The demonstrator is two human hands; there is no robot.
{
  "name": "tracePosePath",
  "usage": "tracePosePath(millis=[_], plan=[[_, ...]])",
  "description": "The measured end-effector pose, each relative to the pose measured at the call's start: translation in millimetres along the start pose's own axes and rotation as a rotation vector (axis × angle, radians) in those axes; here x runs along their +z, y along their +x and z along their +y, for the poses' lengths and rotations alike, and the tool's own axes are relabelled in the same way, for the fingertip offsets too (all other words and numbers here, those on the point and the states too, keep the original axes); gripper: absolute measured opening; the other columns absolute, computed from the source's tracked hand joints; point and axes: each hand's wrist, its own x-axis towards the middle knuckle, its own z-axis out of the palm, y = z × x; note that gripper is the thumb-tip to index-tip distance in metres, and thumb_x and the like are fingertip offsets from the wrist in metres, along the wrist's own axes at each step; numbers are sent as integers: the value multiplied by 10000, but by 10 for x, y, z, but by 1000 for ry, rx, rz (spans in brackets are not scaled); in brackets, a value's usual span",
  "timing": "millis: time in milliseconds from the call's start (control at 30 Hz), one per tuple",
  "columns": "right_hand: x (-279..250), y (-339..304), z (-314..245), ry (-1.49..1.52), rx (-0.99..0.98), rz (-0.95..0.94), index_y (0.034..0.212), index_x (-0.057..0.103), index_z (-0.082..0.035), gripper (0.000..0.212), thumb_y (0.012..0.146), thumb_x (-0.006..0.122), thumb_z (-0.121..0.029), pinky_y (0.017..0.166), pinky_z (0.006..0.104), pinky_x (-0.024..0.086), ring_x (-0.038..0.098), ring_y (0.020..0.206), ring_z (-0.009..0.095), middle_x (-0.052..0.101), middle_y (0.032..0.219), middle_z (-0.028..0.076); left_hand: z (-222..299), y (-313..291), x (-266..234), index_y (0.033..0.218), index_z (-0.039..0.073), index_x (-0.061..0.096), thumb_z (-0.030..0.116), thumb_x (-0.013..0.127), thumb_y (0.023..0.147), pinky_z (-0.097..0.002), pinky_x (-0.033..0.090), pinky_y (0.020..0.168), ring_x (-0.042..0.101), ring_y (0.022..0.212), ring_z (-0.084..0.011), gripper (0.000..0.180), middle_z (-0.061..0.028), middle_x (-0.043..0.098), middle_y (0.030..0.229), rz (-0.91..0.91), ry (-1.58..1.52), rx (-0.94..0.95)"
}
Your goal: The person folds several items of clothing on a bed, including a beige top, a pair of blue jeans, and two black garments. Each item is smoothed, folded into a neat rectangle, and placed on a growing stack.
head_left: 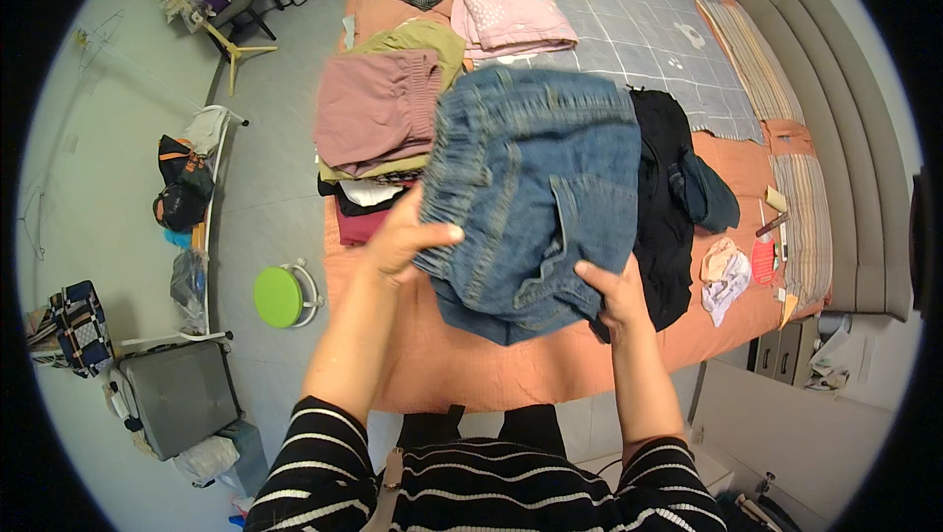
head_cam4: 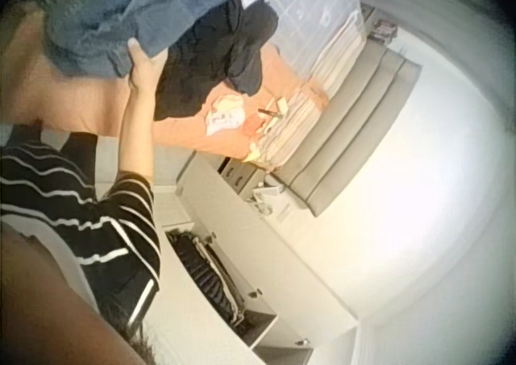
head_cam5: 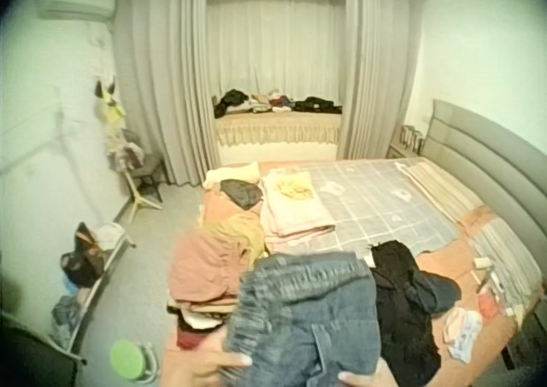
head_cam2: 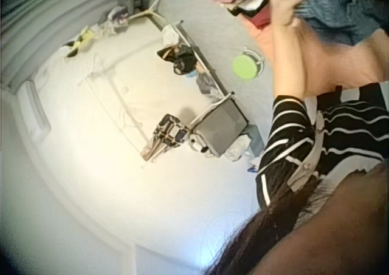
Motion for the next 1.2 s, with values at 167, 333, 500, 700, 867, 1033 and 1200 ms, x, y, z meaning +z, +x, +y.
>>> tracePosePath(millis=[167,333,500,700,867,1033,1200], plan=[[1073,737,-539,33,-127,-272,1271,455,46,678,693,774,-107,956,366,431,554,1083,247,563,1194,139,1163,57,-457,1315,-55,399,48,677,726,-389,459,979,591,1079,-264,659,-179,562,1213,-26,55,334],[1858,1773,-154,190,-9,-358,1256,469,7,524,771,667,6,896,366,474,604,989,238,602,1142,132,1718,328,-1419,1368,-10,358,92,652,792,-376,518,870,625,991,-256,654,-171,585,1173,248,219,308],[2147,2413,702,-178,137,29,1341,370,49,622,810,678,-50,861,380,494,591,1041,275,575,1198,191,1063,923,-2298,1475,151,243,497,663,795,-629,315,992,345,1327,-367,872,-196,361,1440,1119,1524,164],[2119,2382,808,76,13,-65,1421,232,16,691,848,619,-5,899,337,478,567,1076,250,522,1259,192,833,1454,-1542,1442,335,328,735,578,705,-737,105,1006,92,1416,-413,875,-117,150,1555,706,1866,259],[1719,2522,1191,163,13,23,1410,302,-16,618,863,586,19,943,319,438,519,1133,210,514,1282,151,508,1950,-1458,1441,364,325,831,547,619,-771,-29,976,-36,1425,-406,971,-81,117,1567,580,1912,29],[1329,2712,1604,152,53,133,1347,414,-1,513,874,610,-24,917,299,437,546,1068,191,561,1225,132,11,2256,-1523,1441,370,321,832,541,622,-772,-34,976,-40,1427,-398,966,-71,111,1568,564,1930,50],[1329,2631,1307,20,217,57,1400,332,19,619,907,616,-225,649,263,522,601,843,153,589,1156,125,180,2390,-1508,1451,381,287,828,534,638,-754,-37,997,-45,1431,-384,960,-57,92,1572,541,1903,-91]])
